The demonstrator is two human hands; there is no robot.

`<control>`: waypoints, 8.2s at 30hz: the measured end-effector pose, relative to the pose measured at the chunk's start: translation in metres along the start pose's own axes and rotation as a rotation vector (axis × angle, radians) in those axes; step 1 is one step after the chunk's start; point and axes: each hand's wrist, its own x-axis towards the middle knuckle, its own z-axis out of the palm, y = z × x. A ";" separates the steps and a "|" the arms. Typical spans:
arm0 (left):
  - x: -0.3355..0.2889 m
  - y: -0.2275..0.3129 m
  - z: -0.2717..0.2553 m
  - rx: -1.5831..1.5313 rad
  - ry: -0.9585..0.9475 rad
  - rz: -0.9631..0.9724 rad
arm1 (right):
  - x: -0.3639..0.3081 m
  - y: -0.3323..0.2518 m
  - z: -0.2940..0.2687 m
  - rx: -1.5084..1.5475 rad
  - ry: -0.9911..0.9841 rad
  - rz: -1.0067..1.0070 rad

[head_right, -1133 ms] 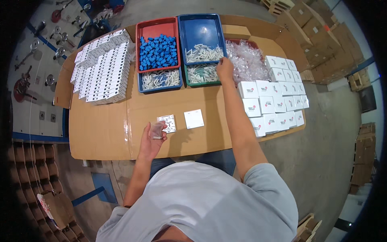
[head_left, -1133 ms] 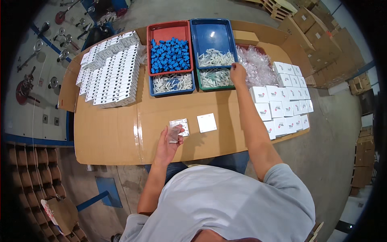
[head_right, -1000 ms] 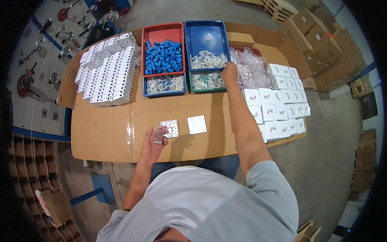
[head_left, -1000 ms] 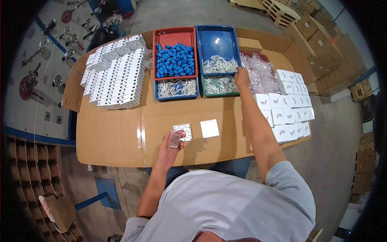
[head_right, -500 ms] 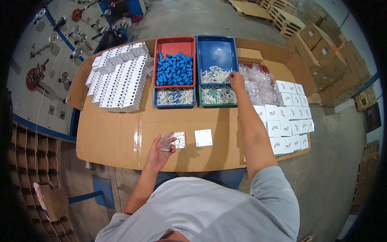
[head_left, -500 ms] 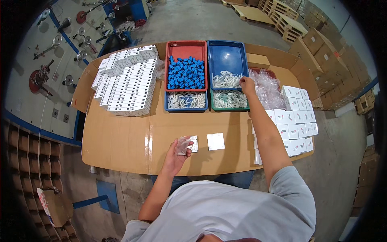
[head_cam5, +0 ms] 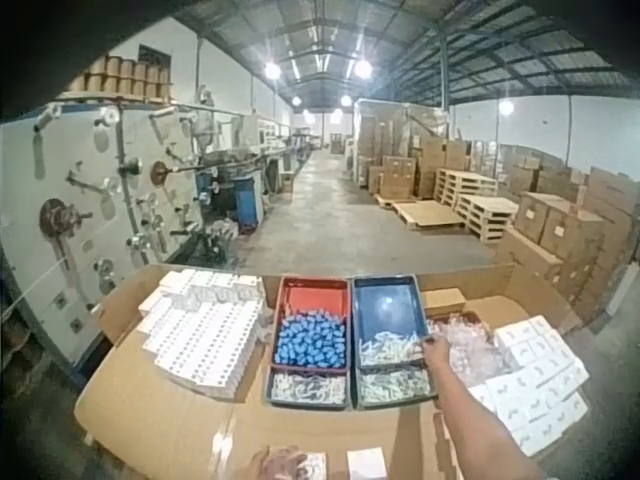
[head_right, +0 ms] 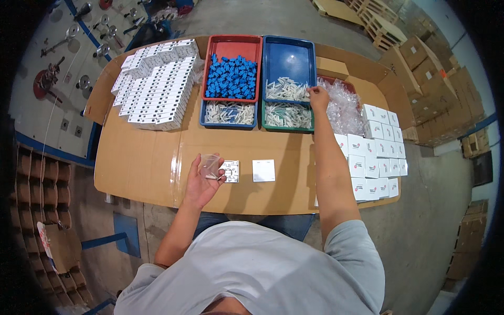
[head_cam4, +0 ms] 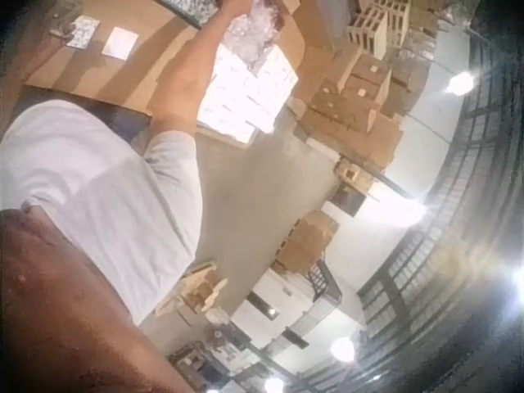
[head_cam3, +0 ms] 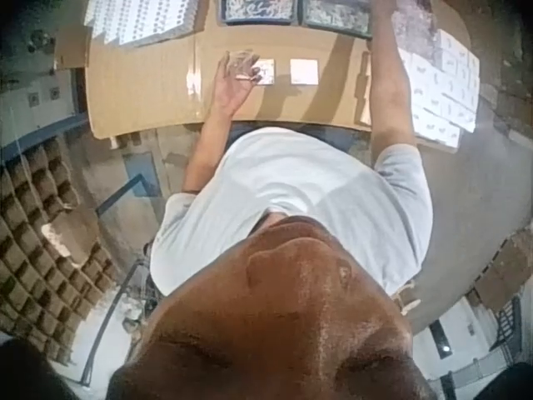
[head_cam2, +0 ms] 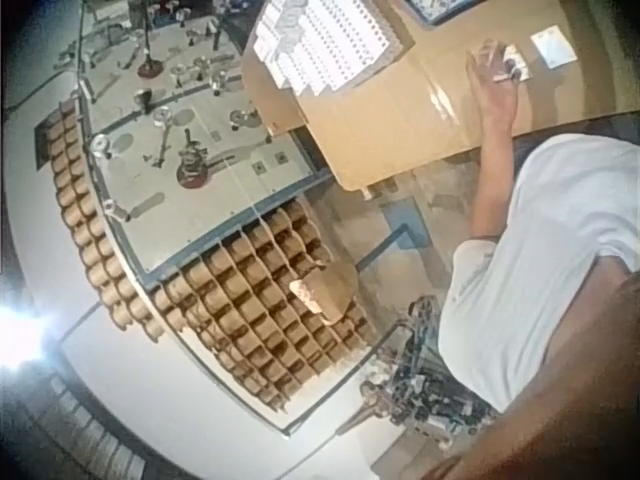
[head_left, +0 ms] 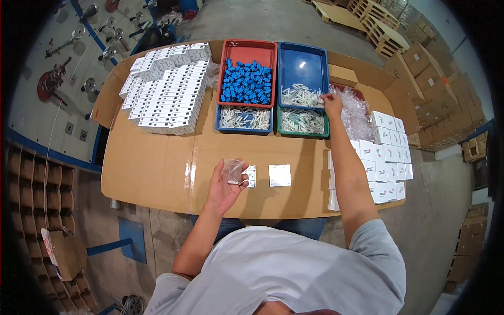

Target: Manually placing small industrial components into plastic bags and white boxes.

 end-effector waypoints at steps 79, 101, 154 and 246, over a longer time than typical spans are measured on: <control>0.009 0.006 -0.031 -0.143 -0.093 0.004 | -0.123 -0.031 0.031 -0.149 -0.193 -0.341; 0.005 -0.007 0.009 0.269 -0.110 0.041 | -0.292 -0.239 -0.023 0.489 -0.832 -0.280; -0.006 -0.023 0.045 0.844 0.144 0.684 | -0.310 -0.224 -0.046 0.779 -0.837 0.206; -0.003 -0.023 0.039 1.184 0.102 0.760 | -0.324 -0.207 -0.036 0.694 -0.759 0.052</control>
